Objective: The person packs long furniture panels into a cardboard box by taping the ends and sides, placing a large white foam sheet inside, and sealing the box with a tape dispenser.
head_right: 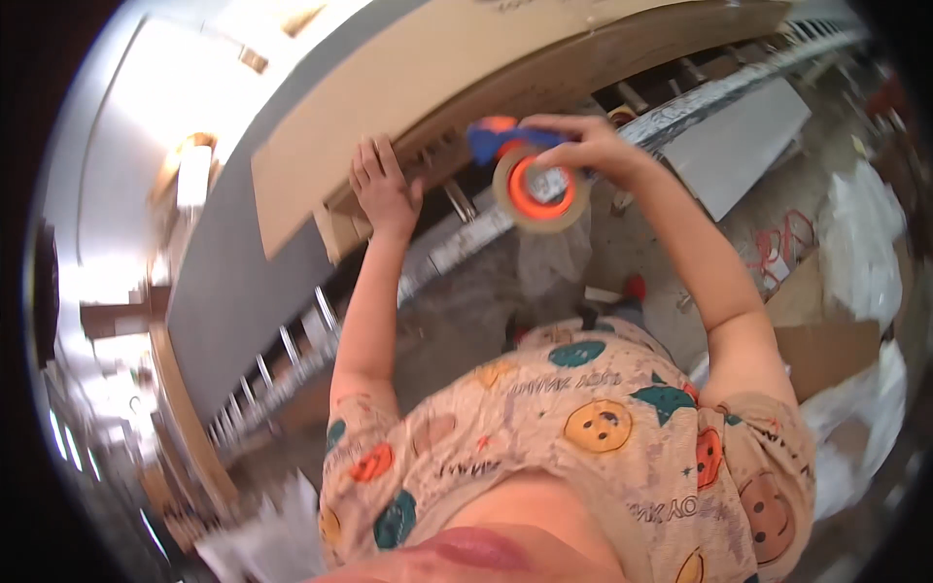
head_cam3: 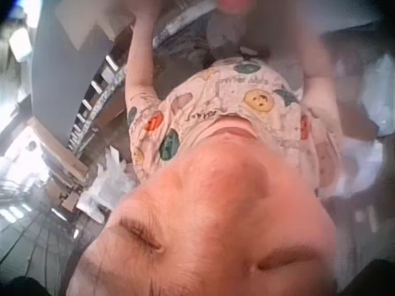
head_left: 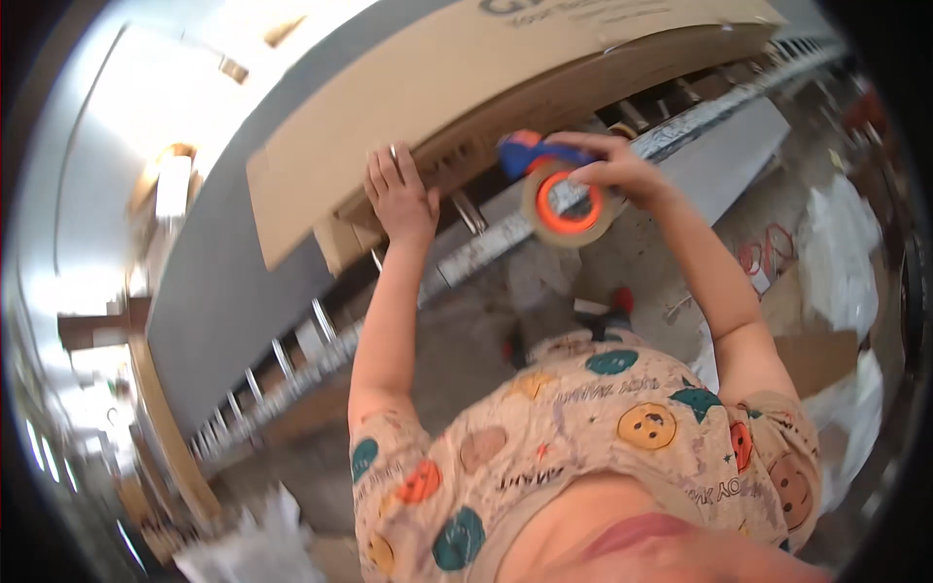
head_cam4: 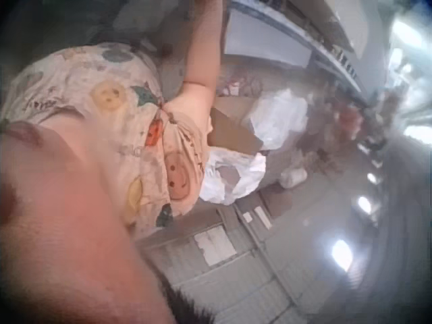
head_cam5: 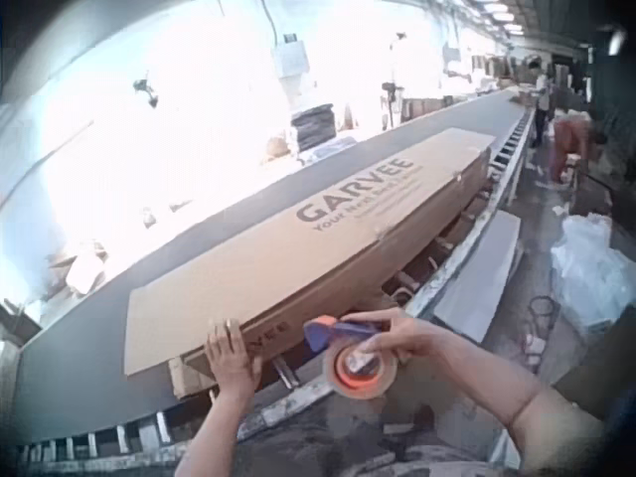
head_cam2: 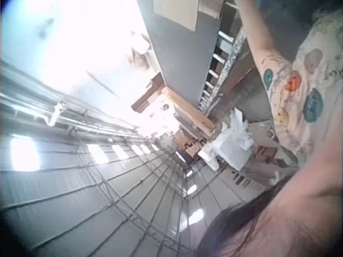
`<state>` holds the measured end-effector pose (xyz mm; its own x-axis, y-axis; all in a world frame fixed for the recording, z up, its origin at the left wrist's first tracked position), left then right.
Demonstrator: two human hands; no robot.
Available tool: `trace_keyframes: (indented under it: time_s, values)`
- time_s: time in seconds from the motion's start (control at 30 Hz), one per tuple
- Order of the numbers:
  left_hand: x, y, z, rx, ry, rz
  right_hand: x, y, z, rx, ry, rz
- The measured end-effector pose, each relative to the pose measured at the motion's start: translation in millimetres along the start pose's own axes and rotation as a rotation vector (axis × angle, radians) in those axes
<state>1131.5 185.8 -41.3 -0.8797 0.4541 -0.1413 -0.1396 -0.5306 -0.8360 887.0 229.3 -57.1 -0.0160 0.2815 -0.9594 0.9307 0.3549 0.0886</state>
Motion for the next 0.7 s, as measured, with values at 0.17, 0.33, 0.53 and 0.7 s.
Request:
trace_keyframes:
  time_s: [0.17,0.33,0.53,0.7]
  values:
    - [78,31,-26,0.040,-0.929,-1.318,-25,-75,-36,-0.042,-0.139,-0.125]
    - [182,10,19,-0.060,-1.091,-1.842,-69,-86,-68,-0.139,-0.514,-0.676]
    - [197,2,59,0.172,-1.098,-2.001,-76,-101,-68,-0.049,-0.740,-0.756]
    - [195,40,74,0.270,-1.168,-2.238,-81,-111,-45,-0.038,-0.782,-0.825]
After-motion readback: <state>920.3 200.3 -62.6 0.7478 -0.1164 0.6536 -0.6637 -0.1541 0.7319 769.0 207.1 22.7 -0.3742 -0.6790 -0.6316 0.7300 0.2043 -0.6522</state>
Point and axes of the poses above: each hand's wrist, its own z-axis towards the middle knuckle, its own y-axis out of the palm, x = y × z, the point moved 10 cm from there along z, towards the middle knuckle, and after that the axes turned 8 degrees about y, right-handed, at the moved point
